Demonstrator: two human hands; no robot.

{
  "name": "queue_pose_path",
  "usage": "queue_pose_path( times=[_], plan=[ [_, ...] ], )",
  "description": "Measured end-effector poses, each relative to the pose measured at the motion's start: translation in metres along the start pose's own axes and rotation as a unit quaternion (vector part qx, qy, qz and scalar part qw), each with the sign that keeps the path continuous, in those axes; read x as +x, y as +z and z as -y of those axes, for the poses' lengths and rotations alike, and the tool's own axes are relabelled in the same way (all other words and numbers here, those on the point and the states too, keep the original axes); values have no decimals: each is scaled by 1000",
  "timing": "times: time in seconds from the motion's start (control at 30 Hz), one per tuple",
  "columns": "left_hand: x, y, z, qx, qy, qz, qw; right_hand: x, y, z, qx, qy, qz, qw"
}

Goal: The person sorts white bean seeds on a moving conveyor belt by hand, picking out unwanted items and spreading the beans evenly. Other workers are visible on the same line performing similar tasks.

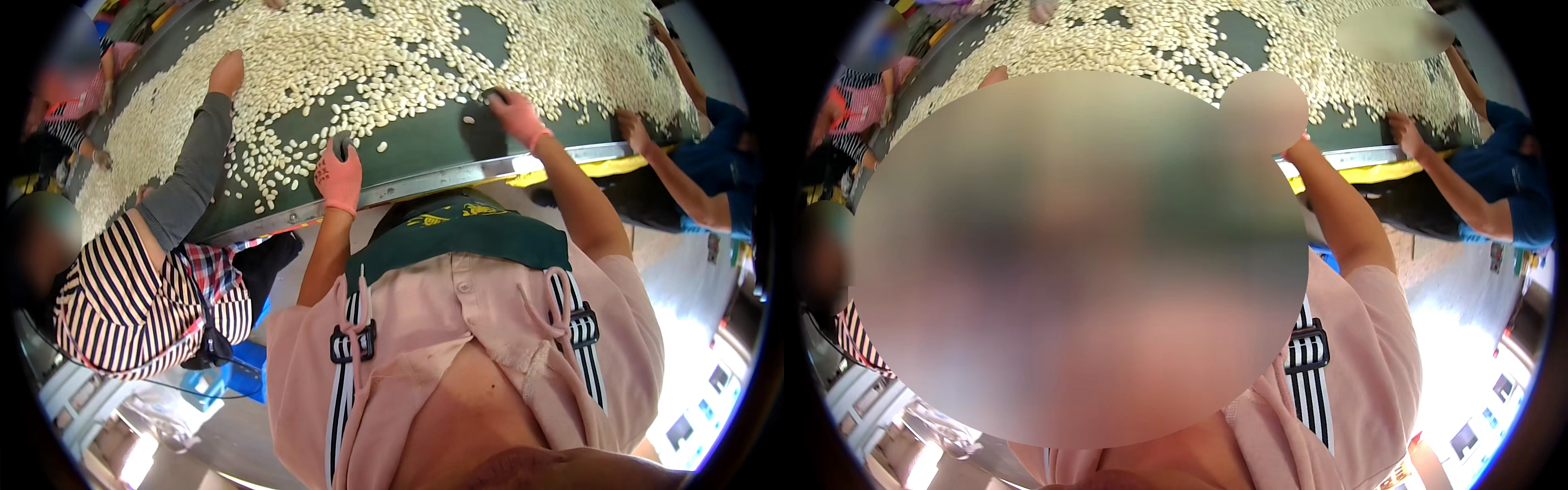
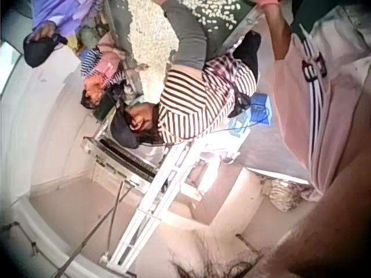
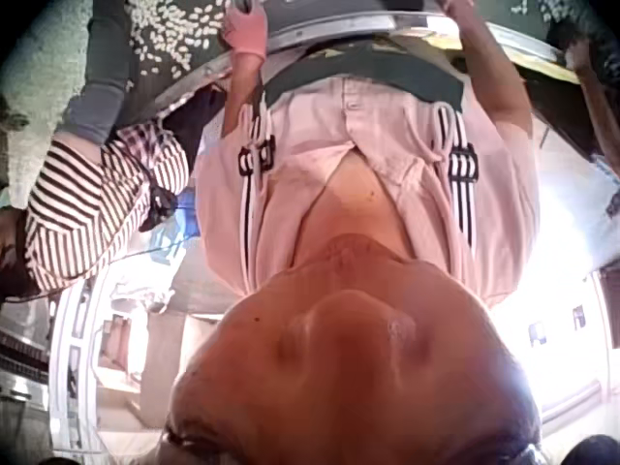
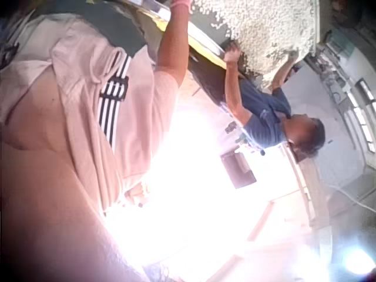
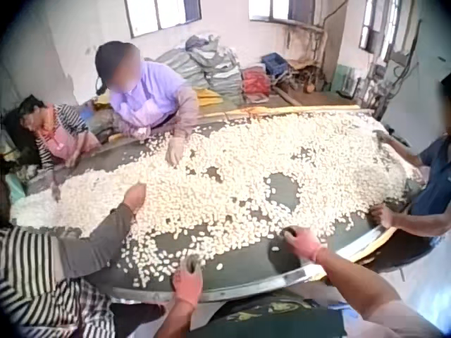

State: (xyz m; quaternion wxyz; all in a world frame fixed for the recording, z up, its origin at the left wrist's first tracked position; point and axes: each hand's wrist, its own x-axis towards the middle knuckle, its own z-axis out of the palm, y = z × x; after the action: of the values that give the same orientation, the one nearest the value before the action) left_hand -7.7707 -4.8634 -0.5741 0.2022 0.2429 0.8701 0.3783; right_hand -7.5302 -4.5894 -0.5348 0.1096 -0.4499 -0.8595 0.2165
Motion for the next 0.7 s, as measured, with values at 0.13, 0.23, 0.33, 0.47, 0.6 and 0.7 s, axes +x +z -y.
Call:
queue_pose_path(
  times=[0.13,0.23,0.33,0.47,0.6,0.7],
  plan=[
    [12,4,14,9,-4,-34,999,46,75,-95,302,33,112,946],
    [9,5,29,81,-52,-80,992,88,53,-76,206,117,58,970],
    [5,-1,30,83,-55,-76,992,114,10,-41,-162,156,-125,966],
    [16,-3,35,79,-76,-91,990,84,21,62,13,-48,26,998],
    [21,-6,49,99,-80,-138,982,35,76,123,45,-167,319,932],
    [33,-4,58,150,-72,-171,971,15,90,130,21,-186,384,904]
  ],
)
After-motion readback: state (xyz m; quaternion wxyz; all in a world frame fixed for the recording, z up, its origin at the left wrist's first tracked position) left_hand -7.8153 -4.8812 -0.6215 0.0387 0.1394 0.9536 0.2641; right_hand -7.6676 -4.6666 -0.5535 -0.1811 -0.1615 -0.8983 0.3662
